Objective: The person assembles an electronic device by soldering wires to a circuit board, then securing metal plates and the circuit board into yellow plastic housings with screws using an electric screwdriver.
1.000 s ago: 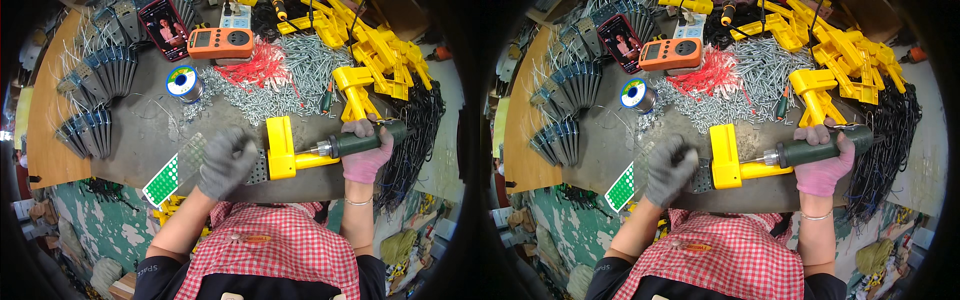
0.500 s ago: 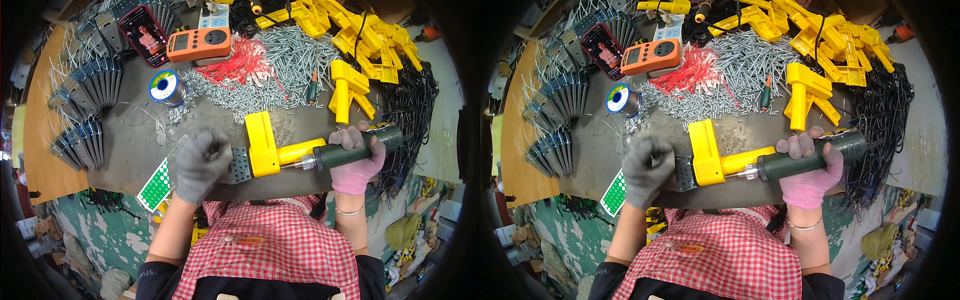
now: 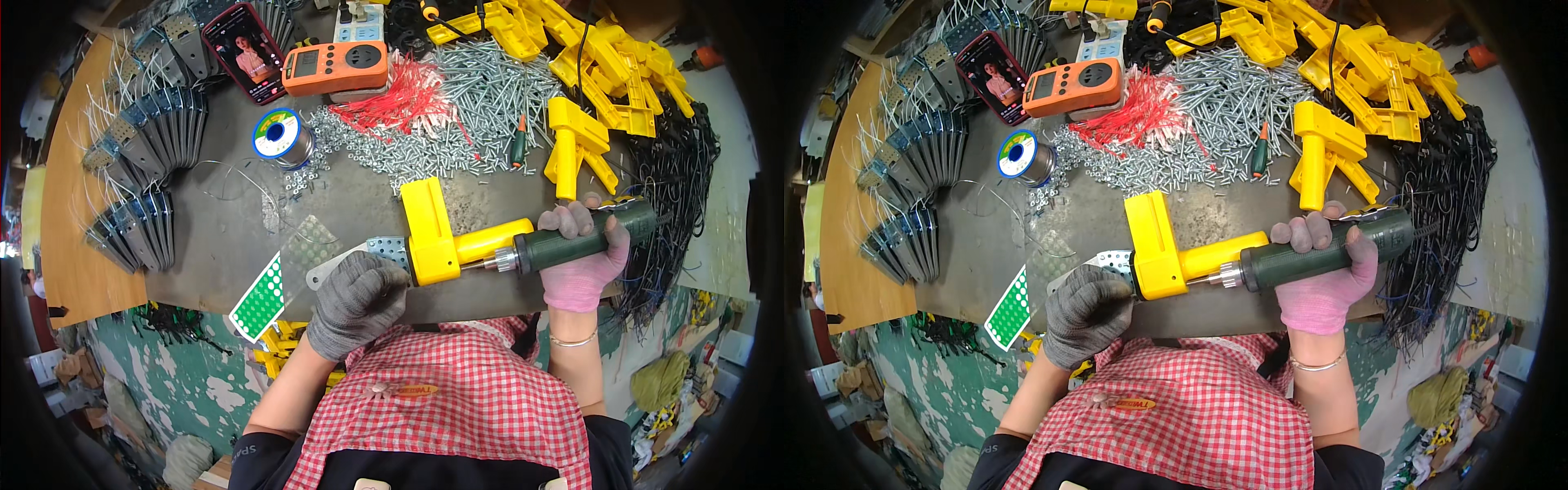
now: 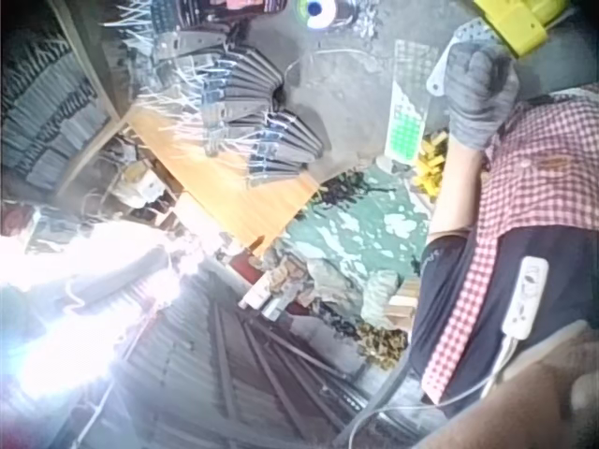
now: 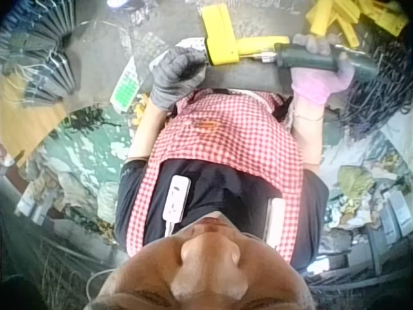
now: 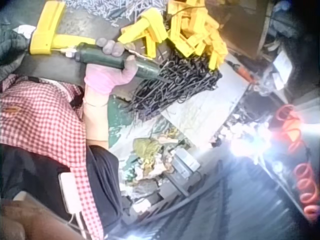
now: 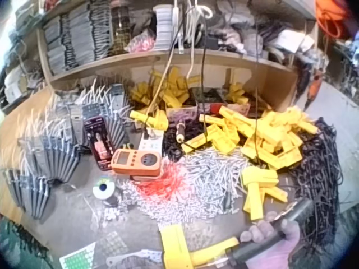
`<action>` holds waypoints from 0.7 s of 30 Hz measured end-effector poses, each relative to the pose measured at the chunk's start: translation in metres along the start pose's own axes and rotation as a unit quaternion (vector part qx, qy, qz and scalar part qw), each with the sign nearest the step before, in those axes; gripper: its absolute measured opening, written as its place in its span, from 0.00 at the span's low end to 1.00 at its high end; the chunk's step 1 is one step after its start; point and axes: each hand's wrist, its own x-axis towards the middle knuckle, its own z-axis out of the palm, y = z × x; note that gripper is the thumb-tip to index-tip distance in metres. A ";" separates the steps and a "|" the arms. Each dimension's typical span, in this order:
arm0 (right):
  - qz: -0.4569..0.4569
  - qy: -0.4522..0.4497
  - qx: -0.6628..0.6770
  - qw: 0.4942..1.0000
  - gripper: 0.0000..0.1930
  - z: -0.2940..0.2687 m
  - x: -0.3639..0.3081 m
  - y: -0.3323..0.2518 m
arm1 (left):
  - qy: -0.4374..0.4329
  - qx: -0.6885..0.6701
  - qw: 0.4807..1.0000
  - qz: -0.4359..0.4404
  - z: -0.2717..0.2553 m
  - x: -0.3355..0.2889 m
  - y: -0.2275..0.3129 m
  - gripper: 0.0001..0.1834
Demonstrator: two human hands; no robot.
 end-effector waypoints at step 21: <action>0.006 -0.023 -0.001 1.000 0.14 0.002 0.002 0.005 | -0.004 -0.068 0.998 -0.013 0.002 -0.004 -0.008 0.14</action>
